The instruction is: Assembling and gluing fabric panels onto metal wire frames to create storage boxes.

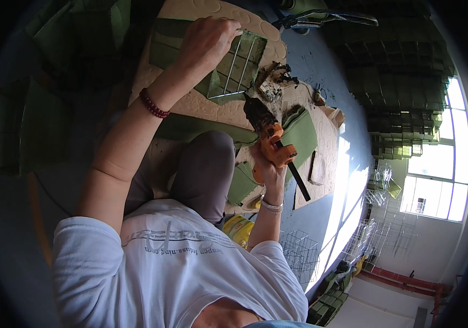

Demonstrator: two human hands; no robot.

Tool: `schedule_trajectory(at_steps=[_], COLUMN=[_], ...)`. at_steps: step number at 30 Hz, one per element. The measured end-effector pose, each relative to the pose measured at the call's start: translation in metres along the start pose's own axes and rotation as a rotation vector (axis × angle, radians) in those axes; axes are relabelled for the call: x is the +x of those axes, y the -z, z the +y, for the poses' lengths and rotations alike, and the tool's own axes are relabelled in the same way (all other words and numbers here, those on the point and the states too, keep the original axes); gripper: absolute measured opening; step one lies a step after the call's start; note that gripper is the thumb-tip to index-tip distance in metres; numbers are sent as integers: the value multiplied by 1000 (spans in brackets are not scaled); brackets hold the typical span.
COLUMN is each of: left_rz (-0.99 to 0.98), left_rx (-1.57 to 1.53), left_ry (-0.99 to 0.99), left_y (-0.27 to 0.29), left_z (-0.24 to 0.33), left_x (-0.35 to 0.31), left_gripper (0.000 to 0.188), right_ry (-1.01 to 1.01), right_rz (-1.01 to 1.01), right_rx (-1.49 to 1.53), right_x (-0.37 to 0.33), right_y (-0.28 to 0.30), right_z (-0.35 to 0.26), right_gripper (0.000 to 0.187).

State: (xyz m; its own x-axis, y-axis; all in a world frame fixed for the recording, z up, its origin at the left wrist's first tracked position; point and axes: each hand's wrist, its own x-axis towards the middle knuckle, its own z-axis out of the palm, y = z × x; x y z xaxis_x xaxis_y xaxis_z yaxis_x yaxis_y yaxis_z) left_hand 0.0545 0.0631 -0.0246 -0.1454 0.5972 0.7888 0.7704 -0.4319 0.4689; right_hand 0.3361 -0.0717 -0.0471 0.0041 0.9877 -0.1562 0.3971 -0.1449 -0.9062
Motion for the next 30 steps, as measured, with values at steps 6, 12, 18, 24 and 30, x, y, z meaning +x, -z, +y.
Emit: schedule_trajectory(at_steps=[6, 12, 18, 24, 30], left_rz=[-46, -91, -87, -76, -72], left_rx=[1, -5, 7, 9, -4], left_ry=[44, 52, 59, 57, 66], left_y=[5, 7, 11, 12, 19], left_z=[1, 5, -2, -2, -4], left_x=[0, -1, -1, -1, -3], left_gripper=[15, 15, 15, 17, 17], right_ry=[-90, -87, -32, 11, -116], right_rz=[-29, -147, -83, -43, -34], right_rx=[238, 252, 165, 136, -107], right_x=[13, 8, 5, 7, -9], right_y=[9, 5, 0, 1, -15], right_z=[39, 29, 32, 48, -12], right_gripper=[32, 28, 28, 30, 25])
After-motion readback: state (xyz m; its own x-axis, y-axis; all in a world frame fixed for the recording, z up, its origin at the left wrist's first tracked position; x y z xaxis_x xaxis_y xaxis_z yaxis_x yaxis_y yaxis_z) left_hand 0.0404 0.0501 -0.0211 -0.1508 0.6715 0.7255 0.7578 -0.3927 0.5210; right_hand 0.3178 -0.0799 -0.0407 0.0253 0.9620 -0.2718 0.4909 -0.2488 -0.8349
